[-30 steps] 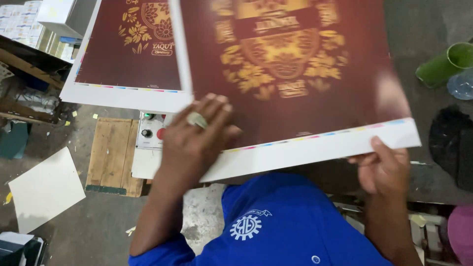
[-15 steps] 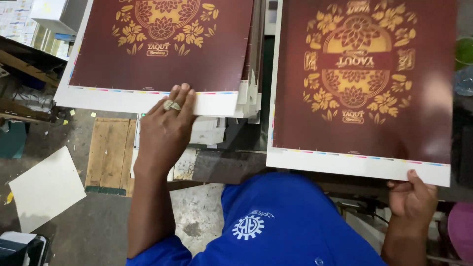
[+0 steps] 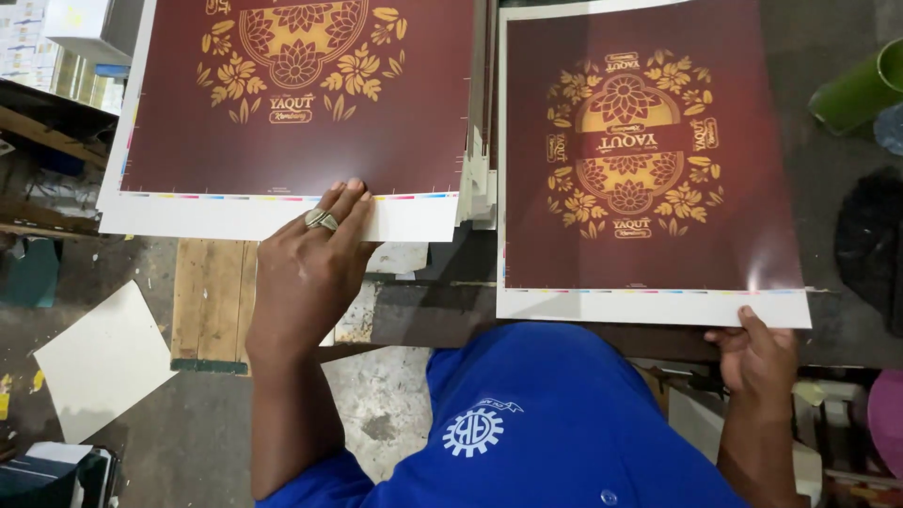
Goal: The person repeatedly picks up a large printed sheet from a stack on the left and places it onto a stack on the right. The sheets feature a maroon background with a gold floral design and the word 'YAQOUT'. The person uses both hands to handle the sheets throughout the process.
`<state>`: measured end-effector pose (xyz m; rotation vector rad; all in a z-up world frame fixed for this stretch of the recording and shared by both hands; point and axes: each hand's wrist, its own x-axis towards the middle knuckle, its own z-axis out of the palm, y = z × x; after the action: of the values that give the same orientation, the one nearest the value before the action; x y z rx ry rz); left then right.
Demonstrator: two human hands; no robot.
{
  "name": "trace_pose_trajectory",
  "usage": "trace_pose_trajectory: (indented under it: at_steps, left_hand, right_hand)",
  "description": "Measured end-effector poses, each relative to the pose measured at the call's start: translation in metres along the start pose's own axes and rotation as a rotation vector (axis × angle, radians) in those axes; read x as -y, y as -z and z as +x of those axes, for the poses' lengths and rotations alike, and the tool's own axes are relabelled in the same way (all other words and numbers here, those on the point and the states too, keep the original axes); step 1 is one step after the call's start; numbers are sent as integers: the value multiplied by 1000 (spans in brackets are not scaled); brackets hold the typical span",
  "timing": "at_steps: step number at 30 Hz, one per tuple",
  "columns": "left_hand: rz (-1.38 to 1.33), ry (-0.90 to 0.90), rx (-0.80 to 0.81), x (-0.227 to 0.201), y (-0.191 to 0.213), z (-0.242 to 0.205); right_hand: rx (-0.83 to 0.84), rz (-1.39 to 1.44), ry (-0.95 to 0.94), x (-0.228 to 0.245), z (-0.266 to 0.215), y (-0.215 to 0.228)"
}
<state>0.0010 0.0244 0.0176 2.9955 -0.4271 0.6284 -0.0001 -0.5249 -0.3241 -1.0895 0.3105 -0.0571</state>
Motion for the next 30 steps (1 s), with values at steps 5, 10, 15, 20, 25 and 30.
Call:
trace_pose_trajectory:
  at_steps: [5, 10, 15, 20, 25, 30]
  left_hand:
    - [-37, 5, -11, 4, -2, -1]
    - [-40, -7, -57, 6, -2, 1]
    - [-10, 170, -110, 9, 2, -2]
    - [0, 41, -426, 2, -4, -4]
    - [-145, -168, -474, -56, -11, 19]
    - [-217, -233, -277, -119, -28, 35]
  right_hand:
    - [-13, -99, -17, 8, 41, -34]
    - [14, -141, -35, -1, 103, -44]
    - [43, -86, -130, 0, 126, -55]
    - [-34, -230, -183, 5, 88, -92]
    - [133, -292, -147, 34, 28, -178]
    - [702, -164, 19, 83, -31, -262]
